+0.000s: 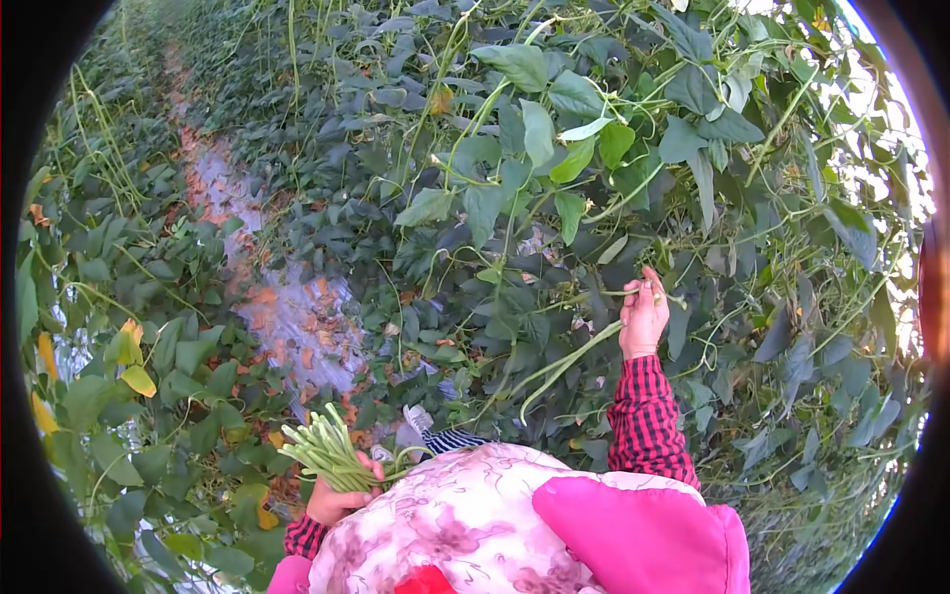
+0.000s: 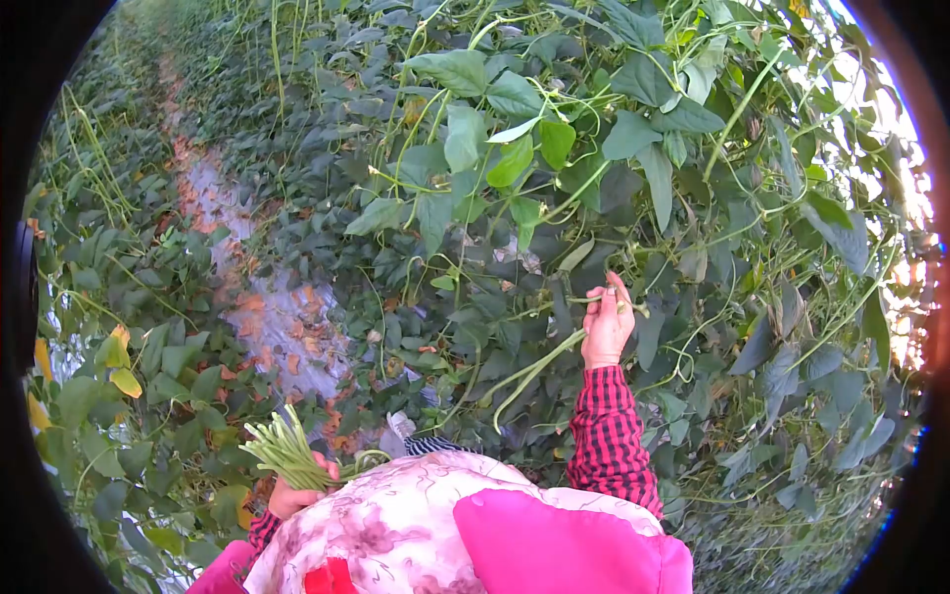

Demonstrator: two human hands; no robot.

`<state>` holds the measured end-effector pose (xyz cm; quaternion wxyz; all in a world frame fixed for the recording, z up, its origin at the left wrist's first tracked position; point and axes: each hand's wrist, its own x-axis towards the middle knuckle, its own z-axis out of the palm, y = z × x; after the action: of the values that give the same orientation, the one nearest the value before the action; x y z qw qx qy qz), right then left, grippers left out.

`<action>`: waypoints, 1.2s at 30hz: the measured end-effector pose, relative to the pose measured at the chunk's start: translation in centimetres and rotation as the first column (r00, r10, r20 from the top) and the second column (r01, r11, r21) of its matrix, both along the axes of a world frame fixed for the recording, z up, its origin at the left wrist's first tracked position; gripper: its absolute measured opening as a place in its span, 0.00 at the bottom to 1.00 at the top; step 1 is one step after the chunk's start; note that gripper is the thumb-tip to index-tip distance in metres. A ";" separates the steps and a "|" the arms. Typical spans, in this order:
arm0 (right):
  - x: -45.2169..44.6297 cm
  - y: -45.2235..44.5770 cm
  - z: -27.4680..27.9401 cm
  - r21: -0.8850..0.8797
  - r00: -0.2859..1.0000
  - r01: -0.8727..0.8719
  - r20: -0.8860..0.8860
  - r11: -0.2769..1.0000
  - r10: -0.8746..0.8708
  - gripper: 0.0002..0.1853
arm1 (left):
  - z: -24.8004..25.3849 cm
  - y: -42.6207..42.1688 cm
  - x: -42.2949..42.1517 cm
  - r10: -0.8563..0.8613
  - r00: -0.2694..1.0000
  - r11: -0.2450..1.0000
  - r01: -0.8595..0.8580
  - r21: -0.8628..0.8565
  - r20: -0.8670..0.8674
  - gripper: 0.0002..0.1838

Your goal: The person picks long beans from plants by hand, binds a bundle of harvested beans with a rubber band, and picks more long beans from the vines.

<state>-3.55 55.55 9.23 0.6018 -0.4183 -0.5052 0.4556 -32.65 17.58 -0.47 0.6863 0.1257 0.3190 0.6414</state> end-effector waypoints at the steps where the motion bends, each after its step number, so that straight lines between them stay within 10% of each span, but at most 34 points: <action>1: -0.1 -0.2 0.1 -0.001 1.000 -0.001 0.003 1.000 0.001 0.18 | 0.0 0.0 0.0 -0.004 1.000 1.000 0.004 0.001 0.009 0.28; 11: -5.5 -4.8 -0.7 0.048 0.754 -0.533 0.478 0.844 0.450 0.12 | 0.5 0.1 0.4 0.009 1.000 1.000 -0.009 -0.015 -0.009 0.28; 17: -10.4 -2.8 4.3 -0.122 0.823 -0.541 -0.280 0.832 0.494 0.07 | 0.2 -0.1 0.5 0.013 1.000 1.000 -0.013 -0.004 -0.005 0.28; 21: -12.6 0.8 7.5 -0.067 0.906 -0.417 -0.116 0.907 0.408 0.09 | 0.8 -0.4 0.8 0.049 0.999 0.998 -0.049 -0.029 0.006 0.27; 26: -16.5 -3.6 17.1 -0.174 0.481 -0.858 0.057 0.483 0.875 0.12 | -0.4 -0.8 0.9 0.084 0.996 0.996 -0.085 -0.041 -0.015 0.28; 30: -18.9 -2.4 24.6 0.044 0.581 -0.778 0.430 0.627 0.691 0.09 | -0.6 -0.3 1.0 0.090 0.996 0.996 -0.090 -0.027 -0.003 0.28; 32: -19.7 3.6 24.8 0.296 0.682 -0.597 0.676 0.746 0.278 0.10 | -0.5 0.0 1.1 0.098 0.995 0.995 -0.098 -0.016 0.014 0.28; 34: -18.3 11.4 22.8 0.560 0.465 -0.489 0.816 0.669 -0.342 0.11 | -1.1 0.0 1.2 0.109 0.994 0.994 -0.109 0.002 0.009 0.28; 36: -15.3 15.1 19.4 0.521 0.120 -0.472 0.837 0.711 -0.534 0.09 | -1.4 0.1 1.1 0.123 0.992 0.992 -0.123 0.022 0.002 0.28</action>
<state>-18.89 70.65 28.66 0.2230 -0.3554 -0.8877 -0.1896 -31.58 17.64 -1.87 0.6442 0.1134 0.3187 0.6860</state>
